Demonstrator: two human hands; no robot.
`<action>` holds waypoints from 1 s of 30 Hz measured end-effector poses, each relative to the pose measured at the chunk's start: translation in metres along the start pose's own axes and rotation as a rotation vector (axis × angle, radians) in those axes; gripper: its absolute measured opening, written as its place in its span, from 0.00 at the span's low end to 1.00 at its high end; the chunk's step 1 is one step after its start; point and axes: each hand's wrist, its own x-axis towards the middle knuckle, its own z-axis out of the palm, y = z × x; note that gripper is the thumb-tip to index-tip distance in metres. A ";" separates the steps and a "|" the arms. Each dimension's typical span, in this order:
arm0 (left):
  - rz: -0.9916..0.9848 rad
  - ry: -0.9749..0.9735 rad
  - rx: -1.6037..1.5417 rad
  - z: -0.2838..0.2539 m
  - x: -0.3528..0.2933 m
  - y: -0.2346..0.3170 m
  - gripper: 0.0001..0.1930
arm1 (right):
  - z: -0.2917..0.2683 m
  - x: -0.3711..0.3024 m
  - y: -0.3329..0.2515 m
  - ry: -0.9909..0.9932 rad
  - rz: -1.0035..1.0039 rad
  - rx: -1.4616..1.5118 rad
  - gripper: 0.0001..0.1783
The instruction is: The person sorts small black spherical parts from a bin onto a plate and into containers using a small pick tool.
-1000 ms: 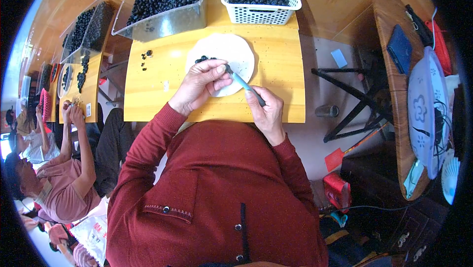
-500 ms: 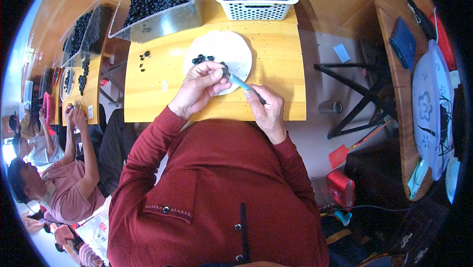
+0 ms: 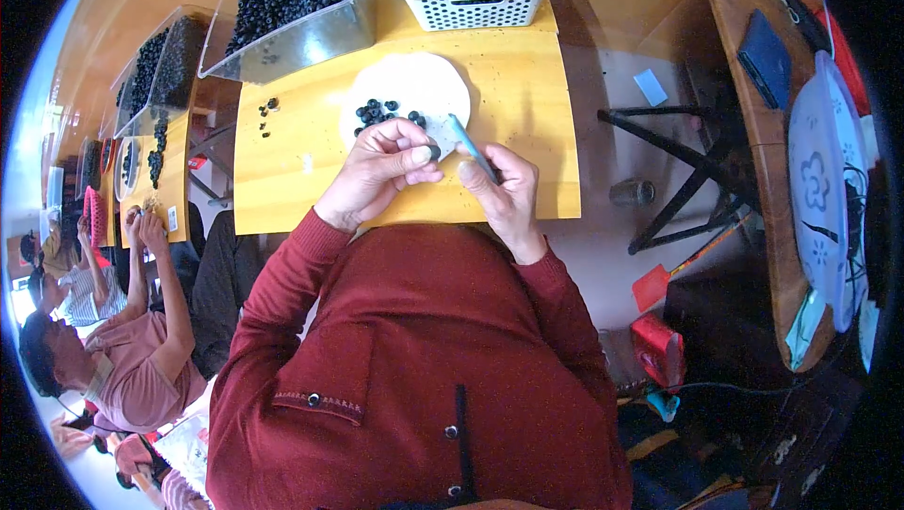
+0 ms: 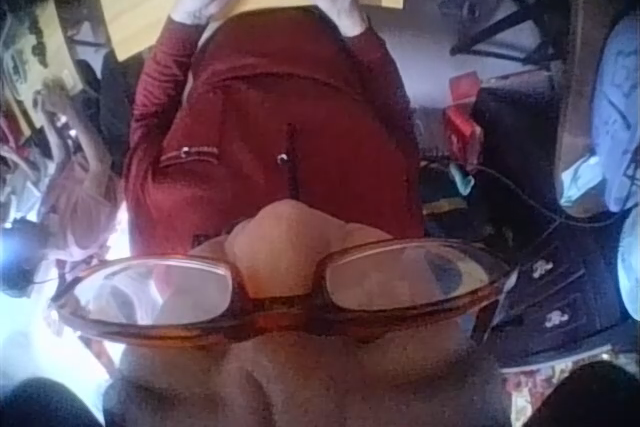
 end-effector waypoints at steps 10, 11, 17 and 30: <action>-0.116 -0.060 -0.005 0.010 -0.002 -0.001 0.10 | 0.004 0.004 -0.008 -0.180 0.080 0.244 0.12; -0.114 -0.059 -0.004 0.009 -0.003 -0.002 0.10 | 0.003 0.004 -0.010 -0.180 0.094 0.267 0.11; -0.136 -0.100 -0.016 0.011 -0.005 -0.006 0.12 | -0.003 0.001 -0.003 -0.230 0.266 0.404 0.13; 0.033 0.067 0.356 0.002 0.009 0.008 0.08 | -0.020 -0.004 0.018 0.060 0.232 0.132 0.11</action>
